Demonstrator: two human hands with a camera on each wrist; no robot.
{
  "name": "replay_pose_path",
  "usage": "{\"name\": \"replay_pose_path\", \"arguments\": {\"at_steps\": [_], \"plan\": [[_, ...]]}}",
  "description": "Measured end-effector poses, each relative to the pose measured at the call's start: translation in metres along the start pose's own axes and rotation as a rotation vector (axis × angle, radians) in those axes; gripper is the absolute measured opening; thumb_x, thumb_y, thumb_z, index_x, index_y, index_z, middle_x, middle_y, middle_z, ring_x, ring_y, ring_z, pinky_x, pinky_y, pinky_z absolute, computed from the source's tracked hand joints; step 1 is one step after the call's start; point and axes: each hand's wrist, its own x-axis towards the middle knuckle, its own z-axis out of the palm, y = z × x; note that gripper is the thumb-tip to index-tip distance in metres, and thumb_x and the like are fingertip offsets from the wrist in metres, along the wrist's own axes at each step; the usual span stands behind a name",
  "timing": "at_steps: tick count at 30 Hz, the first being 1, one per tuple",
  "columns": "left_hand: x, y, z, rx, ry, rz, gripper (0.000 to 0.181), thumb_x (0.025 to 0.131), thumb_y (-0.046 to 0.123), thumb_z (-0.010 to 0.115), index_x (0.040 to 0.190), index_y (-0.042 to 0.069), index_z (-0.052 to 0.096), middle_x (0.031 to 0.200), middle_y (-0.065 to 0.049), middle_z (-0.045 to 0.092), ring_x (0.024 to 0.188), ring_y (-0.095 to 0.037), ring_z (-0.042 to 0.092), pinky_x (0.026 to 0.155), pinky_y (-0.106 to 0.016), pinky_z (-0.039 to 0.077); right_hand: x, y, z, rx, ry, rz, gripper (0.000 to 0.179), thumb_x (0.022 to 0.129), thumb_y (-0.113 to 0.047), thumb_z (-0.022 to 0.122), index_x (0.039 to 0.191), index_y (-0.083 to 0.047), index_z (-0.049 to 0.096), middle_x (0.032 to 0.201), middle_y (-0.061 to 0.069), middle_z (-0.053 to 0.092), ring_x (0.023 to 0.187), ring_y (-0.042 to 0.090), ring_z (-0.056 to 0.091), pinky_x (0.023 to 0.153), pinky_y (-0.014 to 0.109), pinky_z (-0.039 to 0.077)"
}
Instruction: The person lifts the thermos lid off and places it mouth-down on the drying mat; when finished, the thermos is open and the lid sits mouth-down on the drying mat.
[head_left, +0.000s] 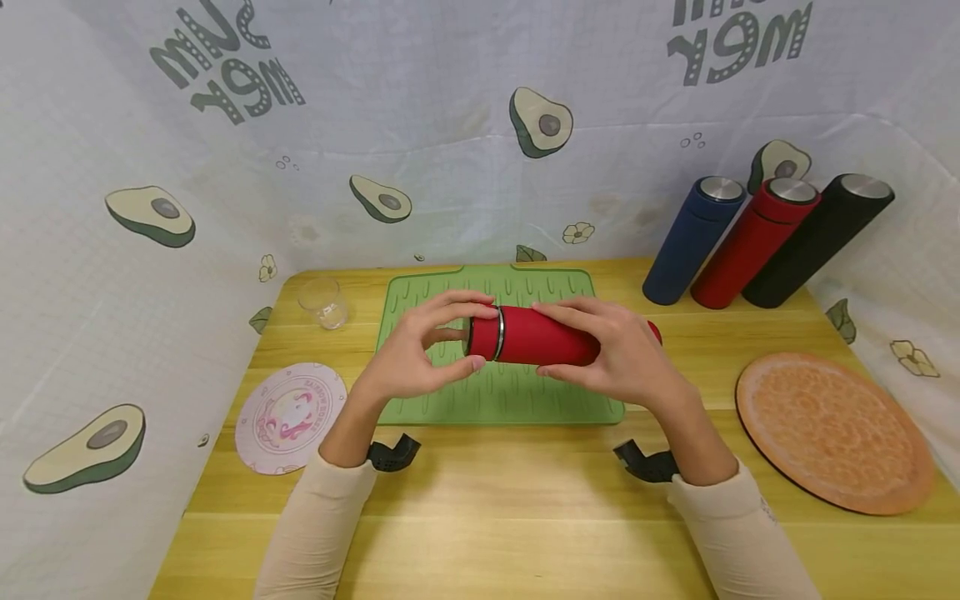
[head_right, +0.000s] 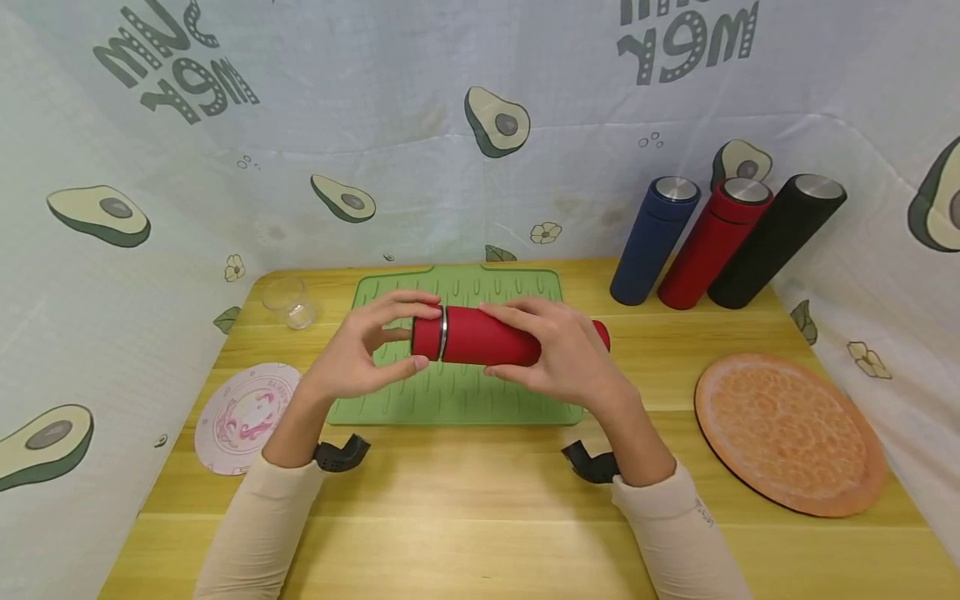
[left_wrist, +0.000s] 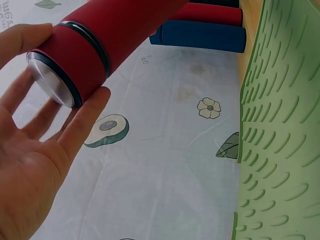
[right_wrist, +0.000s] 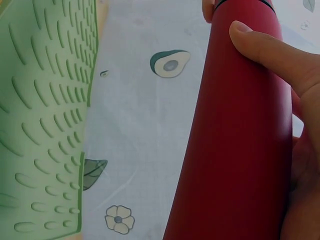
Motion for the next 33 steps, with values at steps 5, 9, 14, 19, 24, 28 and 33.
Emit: {"name": "replay_pose_path", "arguments": {"at_steps": [5,9,14,19,24,28,33], "plan": [[0.001,0.000,0.003,0.044,0.090,-0.143,0.043,0.095,0.020,0.075,0.137,0.019,0.065,0.133,-0.003,0.065,0.109,-0.021,0.067,0.079,-0.035,0.065,0.000,0.000,0.000,-0.021,0.001,0.004,0.074,0.072,-0.038,0.095,0.140,-0.024,0.066,0.127,0.009,0.069,0.104,0.027,0.068,0.074,0.040,0.062],[0.001,-0.003,0.005,0.087,0.130,-0.225,0.040,0.099,0.032,0.070,0.137,0.023,0.065,0.123,-0.004,0.068,0.096,-0.019,0.074,0.073,-0.033,0.065,0.000,0.001,0.001,-0.026,0.012,0.010,0.074,0.072,-0.037,0.095,0.139,-0.024,0.067,0.126,0.009,0.069,0.103,0.027,0.068,0.074,0.041,0.062],[0.002,-0.006,0.005,0.064,0.130,-0.233,0.042,0.100,0.036,0.068,0.140,0.024,0.063,0.123,-0.004,0.068,0.097,-0.017,0.076,0.073,-0.035,0.065,0.000,0.001,0.000,-0.036,0.019,0.016,0.074,0.072,-0.036,0.095,0.139,-0.022,0.067,0.126,0.010,0.069,0.103,0.028,0.069,0.074,0.043,0.063],[0.002,-0.004,0.004,0.023,0.153,-0.224,0.041,0.100,0.032,0.069,0.140,0.025,0.063,0.127,-0.005,0.066,0.100,-0.020,0.076,0.075,-0.040,0.066,0.000,0.002,-0.001,-0.021,0.030,0.025,0.075,0.072,-0.035,0.095,0.140,-0.022,0.066,0.126,0.010,0.069,0.104,0.029,0.069,0.076,0.044,0.063],[0.003,-0.004,0.000,-0.048,0.201,-0.209,0.043,0.100,0.019,0.067,0.142,0.017,0.059,0.129,-0.012,0.063,0.105,-0.028,0.073,0.080,-0.038,0.065,-0.001,0.004,-0.003,0.007,0.047,0.069,0.079,0.071,-0.032,0.096,0.142,-0.024,0.064,0.128,0.009,0.068,0.106,0.028,0.069,0.077,0.045,0.063],[0.003,-0.004,-0.003,-0.058,0.220,-0.216,0.044,0.099,0.014,0.069,0.142,0.014,0.058,0.130,-0.012,0.062,0.111,-0.028,0.067,0.087,-0.036,0.064,-0.001,0.007,-0.006,0.016,0.052,0.132,0.086,0.072,-0.026,0.096,0.149,-0.023,0.057,0.131,0.012,0.067,0.108,0.032,0.067,0.079,0.049,0.063],[0.002,-0.007,-0.008,-0.018,0.228,-0.192,0.051,0.093,0.011,0.076,0.141,0.019,0.061,0.131,-0.006,0.062,0.110,-0.025,0.063,0.091,-0.035,0.062,-0.001,0.014,-0.009,0.059,0.091,0.164,0.085,0.074,-0.019,0.094,0.150,-0.020,0.055,0.133,0.014,0.065,0.112,0.035,0.064,0.081,0.056,0.062]]}}
